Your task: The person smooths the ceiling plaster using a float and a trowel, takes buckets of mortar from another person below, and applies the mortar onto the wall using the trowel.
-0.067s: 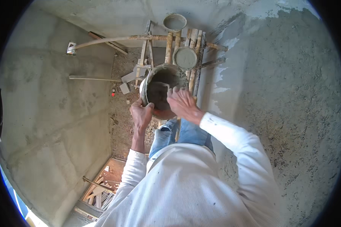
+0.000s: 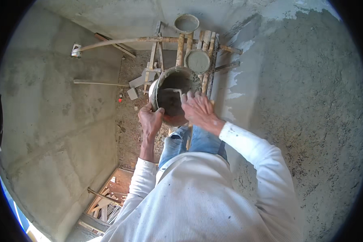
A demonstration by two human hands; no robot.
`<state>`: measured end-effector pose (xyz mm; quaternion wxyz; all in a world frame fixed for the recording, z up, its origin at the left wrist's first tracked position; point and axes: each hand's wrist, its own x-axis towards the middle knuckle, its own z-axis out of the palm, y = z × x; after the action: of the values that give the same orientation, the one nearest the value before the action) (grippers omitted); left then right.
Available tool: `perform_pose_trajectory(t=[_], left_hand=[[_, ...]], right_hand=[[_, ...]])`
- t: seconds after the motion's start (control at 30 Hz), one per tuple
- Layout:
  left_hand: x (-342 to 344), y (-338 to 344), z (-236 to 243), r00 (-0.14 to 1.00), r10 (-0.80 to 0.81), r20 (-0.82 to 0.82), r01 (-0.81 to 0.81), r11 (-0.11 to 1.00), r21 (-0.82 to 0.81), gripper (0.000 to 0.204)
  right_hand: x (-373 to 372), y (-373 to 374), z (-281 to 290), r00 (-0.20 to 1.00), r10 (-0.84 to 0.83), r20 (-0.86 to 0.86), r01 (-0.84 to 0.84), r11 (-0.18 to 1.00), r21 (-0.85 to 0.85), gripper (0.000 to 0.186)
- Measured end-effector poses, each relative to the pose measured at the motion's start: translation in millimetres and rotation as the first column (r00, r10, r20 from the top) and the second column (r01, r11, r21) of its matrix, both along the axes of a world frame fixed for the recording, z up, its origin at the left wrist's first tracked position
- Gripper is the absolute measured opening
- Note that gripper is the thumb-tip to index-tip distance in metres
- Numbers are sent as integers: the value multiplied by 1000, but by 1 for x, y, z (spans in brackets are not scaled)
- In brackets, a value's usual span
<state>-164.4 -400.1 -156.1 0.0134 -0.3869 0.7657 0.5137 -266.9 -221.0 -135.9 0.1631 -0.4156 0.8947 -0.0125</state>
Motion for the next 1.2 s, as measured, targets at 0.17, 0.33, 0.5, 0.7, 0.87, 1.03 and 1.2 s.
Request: perform_pose_trajectory(t=[0.17,0.33,0.5,0.7,0.87,1.03,1.2], left_hand=[[2,3,22,984,-13,-177,2,998,-63,72],[31,-9,24,978,48,-204,-40,998,45,71],[46,-18,38,990,64,-123,-65,998,-3,71],[86,-7,32,978,134,-158,-139,990,-20,69],[113,-10,14,930,287,-230,-275,958,85,29],[114,-3,0,912,392,-123,-359,905,228,28],[104,-7,-19,862,470,-191,-380,847,371,21]], right_hand=[[15,17,23,979,-202,-26,200,978,-64,21],[20,13,40,913,-393,110,407,896,-179,19],[79,-5,-5,935,-258,243,301,939,-164,15],[89,2,-51,794,-361,490,481,865,-142,23],[113,-45,-9,583,-308,752,549,832,-85,30],[112,-29,-34,735,-308,604,474,871,-132,39],[91,-14,-24,654,-340,675,551,826,-117,48]])
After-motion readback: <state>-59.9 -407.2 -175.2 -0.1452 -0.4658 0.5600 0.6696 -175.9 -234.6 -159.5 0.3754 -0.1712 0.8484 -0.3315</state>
